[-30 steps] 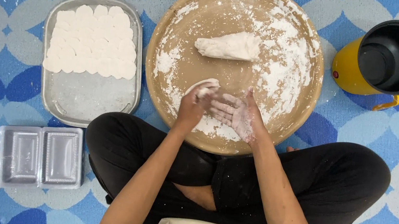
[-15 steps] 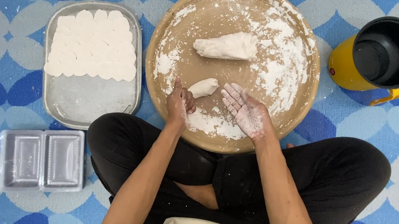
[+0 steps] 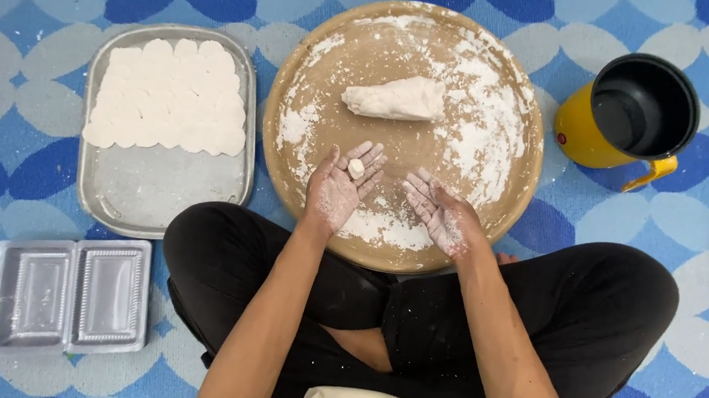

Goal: Shaping small pieces of dough into balls by hand on a floured wooden board.

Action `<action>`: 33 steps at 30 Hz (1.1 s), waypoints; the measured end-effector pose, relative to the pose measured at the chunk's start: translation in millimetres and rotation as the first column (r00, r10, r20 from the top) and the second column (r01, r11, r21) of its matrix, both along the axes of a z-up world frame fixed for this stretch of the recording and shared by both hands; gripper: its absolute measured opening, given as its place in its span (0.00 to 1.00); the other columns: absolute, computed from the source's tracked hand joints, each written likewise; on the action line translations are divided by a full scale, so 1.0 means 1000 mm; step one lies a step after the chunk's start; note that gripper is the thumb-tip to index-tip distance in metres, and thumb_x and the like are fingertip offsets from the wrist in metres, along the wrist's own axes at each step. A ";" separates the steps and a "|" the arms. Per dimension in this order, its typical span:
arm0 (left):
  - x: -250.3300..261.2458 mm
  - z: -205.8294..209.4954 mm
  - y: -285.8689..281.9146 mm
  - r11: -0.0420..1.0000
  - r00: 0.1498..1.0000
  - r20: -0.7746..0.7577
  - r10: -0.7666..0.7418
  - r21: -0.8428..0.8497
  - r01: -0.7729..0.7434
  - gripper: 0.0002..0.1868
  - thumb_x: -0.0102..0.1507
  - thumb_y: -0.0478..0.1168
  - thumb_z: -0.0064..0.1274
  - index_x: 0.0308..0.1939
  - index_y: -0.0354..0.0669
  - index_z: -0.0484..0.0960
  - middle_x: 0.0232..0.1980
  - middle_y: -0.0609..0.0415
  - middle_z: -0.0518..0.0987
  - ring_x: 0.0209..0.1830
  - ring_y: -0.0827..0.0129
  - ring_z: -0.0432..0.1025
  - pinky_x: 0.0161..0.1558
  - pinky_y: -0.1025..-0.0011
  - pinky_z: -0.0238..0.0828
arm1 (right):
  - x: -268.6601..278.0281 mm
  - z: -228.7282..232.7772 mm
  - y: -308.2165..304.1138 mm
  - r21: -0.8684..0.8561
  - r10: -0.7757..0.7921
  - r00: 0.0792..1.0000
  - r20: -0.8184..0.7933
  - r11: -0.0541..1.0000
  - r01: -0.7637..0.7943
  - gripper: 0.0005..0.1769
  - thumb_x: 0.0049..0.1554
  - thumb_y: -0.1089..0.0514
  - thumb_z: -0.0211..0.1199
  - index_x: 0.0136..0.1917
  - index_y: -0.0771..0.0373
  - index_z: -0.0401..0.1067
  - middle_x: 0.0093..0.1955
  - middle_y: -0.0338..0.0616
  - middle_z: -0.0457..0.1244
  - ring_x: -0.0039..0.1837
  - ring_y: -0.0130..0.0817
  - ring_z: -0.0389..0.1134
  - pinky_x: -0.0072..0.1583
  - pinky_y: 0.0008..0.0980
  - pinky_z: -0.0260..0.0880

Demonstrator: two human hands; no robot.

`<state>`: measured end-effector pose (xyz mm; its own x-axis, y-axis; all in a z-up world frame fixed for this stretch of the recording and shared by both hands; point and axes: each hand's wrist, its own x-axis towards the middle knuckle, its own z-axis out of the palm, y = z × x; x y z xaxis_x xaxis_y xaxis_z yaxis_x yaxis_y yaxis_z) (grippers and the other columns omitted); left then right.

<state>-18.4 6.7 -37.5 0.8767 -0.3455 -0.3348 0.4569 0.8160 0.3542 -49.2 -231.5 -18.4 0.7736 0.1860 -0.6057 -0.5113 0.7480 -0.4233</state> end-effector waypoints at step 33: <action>-0.047 0.098 -0.030 0.984 0.950 0.259 -0.175 0.061 0.165 0.55 0.50 0.78 0.54 0.76 0.60 0.65 0.60 0.55 0.80 0.41 0.76 0.73 0.41 0.78 0.71 | -0.018 0.107 0.014 -0.708 0.352 0.887 0.300 0.705 -0.041 0.23 0.61 0.45 0.66 0.64 0.60 0.74 0.56 0.51 0.69 0.57 0.43 0.72 0.58 0.39 0.75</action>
<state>-65.1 -22.8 60.3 0.8648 -0.4884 -0.1164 0.4740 0.7178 0.5100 -67.5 -217.7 88.9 0.9575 0.0310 -0.2869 -0.2885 0.0871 -0.9535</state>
